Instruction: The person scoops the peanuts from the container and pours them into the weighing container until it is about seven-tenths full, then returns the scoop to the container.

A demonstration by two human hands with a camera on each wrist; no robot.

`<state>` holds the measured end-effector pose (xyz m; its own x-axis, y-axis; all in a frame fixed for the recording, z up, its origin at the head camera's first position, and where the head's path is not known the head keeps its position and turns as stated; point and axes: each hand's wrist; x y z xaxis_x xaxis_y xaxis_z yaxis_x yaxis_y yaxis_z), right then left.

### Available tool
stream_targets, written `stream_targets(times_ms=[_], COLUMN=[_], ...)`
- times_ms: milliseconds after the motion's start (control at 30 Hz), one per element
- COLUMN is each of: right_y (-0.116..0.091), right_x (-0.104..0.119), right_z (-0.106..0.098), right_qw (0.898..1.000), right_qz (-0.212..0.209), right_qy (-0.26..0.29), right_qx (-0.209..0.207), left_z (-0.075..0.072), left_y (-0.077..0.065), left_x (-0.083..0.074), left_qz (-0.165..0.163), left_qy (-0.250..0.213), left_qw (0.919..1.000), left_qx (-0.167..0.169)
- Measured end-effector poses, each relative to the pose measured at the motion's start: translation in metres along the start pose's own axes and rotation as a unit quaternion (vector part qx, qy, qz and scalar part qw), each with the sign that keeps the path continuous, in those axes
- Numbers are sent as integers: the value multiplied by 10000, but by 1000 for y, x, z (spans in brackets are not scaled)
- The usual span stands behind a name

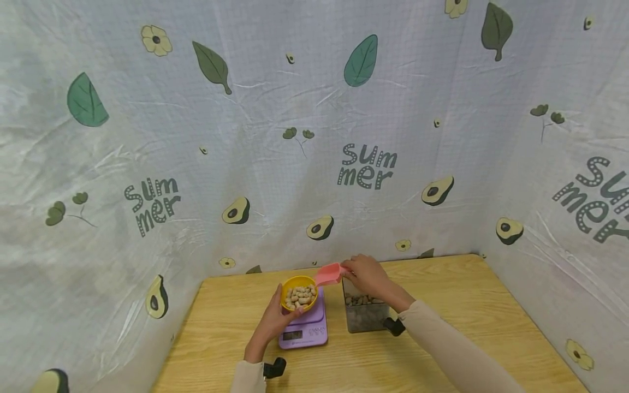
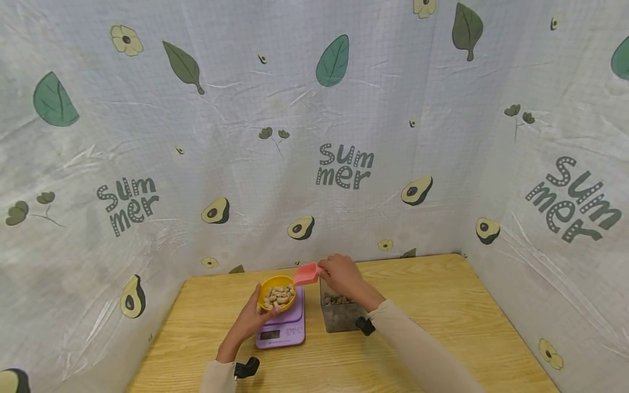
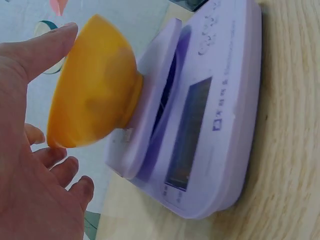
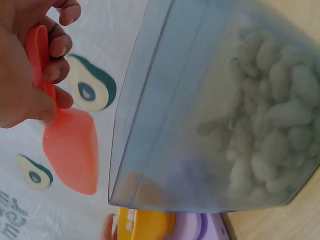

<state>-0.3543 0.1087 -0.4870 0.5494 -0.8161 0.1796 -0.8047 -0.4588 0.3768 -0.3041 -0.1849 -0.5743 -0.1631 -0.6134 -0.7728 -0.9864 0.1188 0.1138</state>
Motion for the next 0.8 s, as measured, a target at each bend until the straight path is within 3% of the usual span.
stream_targets(times_ms=[233,467,600,800], right_y=[-25,-51,-63,-75], right_x=[-16,-36,-44,-52], right_z=[-11,-22,-26,-28], right_qw=[9967,9924,9921,9945], right_qz=[173,128,122,226], right_qy=[583,589,510,351], right_qx=[-538,-1069,-1141,-960], left_z=[-5,-11,-13,-8], left_y=[-2,-6,-7,-9], left_x=[-10,-25,-35,-49], left_qz=[19,447,738,797], left_qy=[35,77,114,31], left_qw=[9999,9987,9969,9966], left_qx=[-139,-222,-242,-214])
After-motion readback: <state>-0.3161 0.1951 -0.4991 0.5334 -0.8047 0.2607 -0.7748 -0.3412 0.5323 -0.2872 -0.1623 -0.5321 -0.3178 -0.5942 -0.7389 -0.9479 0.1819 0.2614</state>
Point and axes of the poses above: each hand's wrist, its own y-axis towards the middle knuckle, its own z-axis out of the palm, x = y × z, and after that the axes turned 4 degrees about z, right-handed
